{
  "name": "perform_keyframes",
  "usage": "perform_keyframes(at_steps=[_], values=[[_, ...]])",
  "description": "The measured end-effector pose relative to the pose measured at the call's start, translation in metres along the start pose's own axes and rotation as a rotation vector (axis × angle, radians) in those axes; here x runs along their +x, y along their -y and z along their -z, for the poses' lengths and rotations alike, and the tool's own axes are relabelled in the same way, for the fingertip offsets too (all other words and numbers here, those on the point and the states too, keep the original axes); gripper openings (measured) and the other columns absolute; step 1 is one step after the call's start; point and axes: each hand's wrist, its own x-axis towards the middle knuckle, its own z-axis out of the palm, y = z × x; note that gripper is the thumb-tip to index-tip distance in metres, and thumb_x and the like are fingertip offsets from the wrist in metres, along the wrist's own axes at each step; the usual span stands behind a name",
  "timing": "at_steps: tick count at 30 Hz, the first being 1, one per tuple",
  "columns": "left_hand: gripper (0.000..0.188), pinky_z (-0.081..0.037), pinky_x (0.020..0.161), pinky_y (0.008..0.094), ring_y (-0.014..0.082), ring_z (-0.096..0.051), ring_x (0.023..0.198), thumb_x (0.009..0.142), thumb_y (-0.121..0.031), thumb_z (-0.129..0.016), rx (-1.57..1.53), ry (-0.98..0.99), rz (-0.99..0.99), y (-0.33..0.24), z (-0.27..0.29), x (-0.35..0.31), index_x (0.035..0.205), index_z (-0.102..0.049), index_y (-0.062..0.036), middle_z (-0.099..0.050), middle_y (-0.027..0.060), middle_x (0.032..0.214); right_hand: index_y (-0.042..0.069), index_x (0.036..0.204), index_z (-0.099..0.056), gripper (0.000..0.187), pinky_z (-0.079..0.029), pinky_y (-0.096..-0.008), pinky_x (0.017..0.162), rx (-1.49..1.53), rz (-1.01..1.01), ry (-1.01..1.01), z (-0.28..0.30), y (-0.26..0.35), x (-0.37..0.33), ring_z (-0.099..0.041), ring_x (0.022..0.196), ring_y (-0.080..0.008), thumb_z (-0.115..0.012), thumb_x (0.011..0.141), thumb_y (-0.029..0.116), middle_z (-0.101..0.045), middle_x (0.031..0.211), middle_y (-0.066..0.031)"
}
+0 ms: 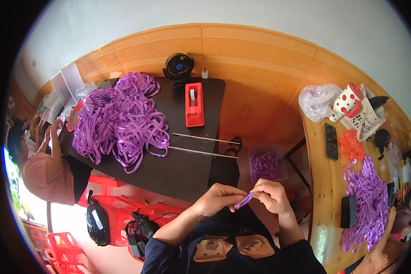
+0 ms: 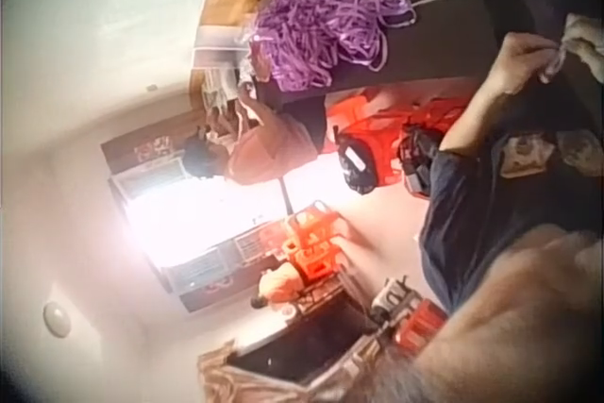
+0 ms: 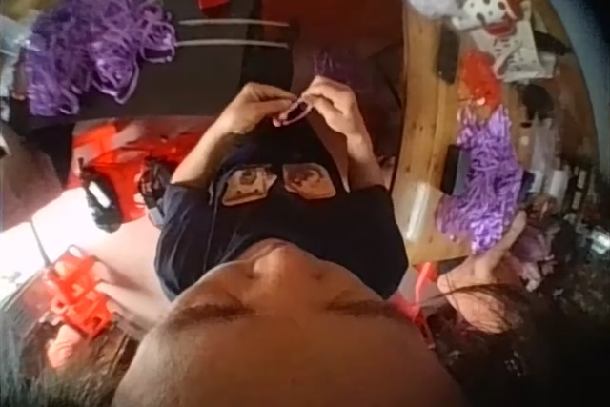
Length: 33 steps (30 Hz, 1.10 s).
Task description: The recorder uses a metal rod jig to wrap and tie purple ribbons into decorative bows.
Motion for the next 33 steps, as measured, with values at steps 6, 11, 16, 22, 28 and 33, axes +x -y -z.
perform_keyframes(at_steps=[6, 11, 16, 22, 28, 33], values=[[0.019, -0.045, 0.052, 0.0196, 0.0071, -0.056, 0.062, 0.093, -0.013, -0.058, -0.125, 0.082, 0.039, 0.014, 0.002, 0.006, 0.098, -0.067, 0.0039, -0.061, 0.0038, 0.073, -0.002, 0.088, -0.064, 0.008, -0.04, -0.0241, 0.053, -0.001, 0.061, 0.039, -0.003, 0.006, 0.006, -0.052, 0.059, -0.0124, -0.067, 0.08, -0.002, -0.059, 0.071, -0.0062], [0.018, -0.043, 0.05, 0.0188, 0.0062, -0.055, 0.059, 0.092, -0.012, -0.058, -0.002, 0.063, -0.006, 0.012, 0.005, 0.003, 0.097, -0.067, 0.0033, -0.061, 0.0031, 0.071, -0.001, 0.09, -0.065, 0.013, -0.042, -0.0249, 0.055, -0.034, 0.026, 0.101, 0.003, 0.008, 0.008, -0.055, 0.062, -0.0138, -0.069, 0.078, -0.001, -0.059, 0.071, -0.0065], [0.017, -0.043, 0.049, 0.0187, 0.006, -0.055, 0.057, 0.091, -0.01, -0.06, -0.115, 0.072, 0.05, 0.012, 0.009, 0.002, 0.099, -0.067, 0.0027, -0.061, 0.0021, 0.069, -0.001, 0.089, -0.065, 0.017, -0.046, -0.0274, 0.057, -0.11, -0.02, 0.059, 0.013, 0.001, 0.001, -0.06, 0.065, -0.0183, -0.07, 0.073, -0.004, -0.06, 0.076, -0.0087], [0.02, -0.044, 0.047, 0.0197, 0.0073, -0.056, 0.056, 0.088, -0.01, -0.063, -0.298, 0.159, 0.19, 0.014, 0.005, 0.002, 0.103, -0.066, 0.0028, -0.06, 0.0022, 0.066, 0.002, 0.087, -0.066, 0.024, -0.046, -0.0299, 0.057, -0.417, 0.169, -0.052, 0.007, -0.008, 0.004, -0.061, 0.066, -0.021, -0.066, 0.066, -0.01, -0.063, 0.076, -0.0075], [0.019, -0.044, 0.046, 0.0213, 0.0089, -0.056, 0.054, 0.087, -0.007, -0.064, -0.267, 0.14, 0.036, -0.01, 0.0, -0.001, 0.103, -0.067, 0.0027, -0.06, 0.0043, 0.064, 0.003, 0.084, -0.068, 0.016, -0.045, -0.0289, 0.063, -0.511, 0.147, -0.213, -0.003, -0.054, -0.01, -0.062, 0.072, -0.0223, -0.064, 0.07, -0.005, -0.065, 0.081, -0.0093], [0.021, -0.044, 0.049, 0.0225, 0.0143, -0.057, 0.054, 0.083, -0.003, -0.066, -0.248, 0.146, -0.038, -0.037, -0.008, -0.008, 0.102, -0.066, 0.0056, -0.063, 0.0119, 0.066, -0.002, 0.086, -0.069, 0.008, -0.045, -0.0228, 0.066, 0.161, -0.284, -0.451, -0.021, -0.096, -0.03, -0.061, 0.074, -0.0129, -0.062, 0.082, -0.001, -0.066, 0.08, -0.0067]])
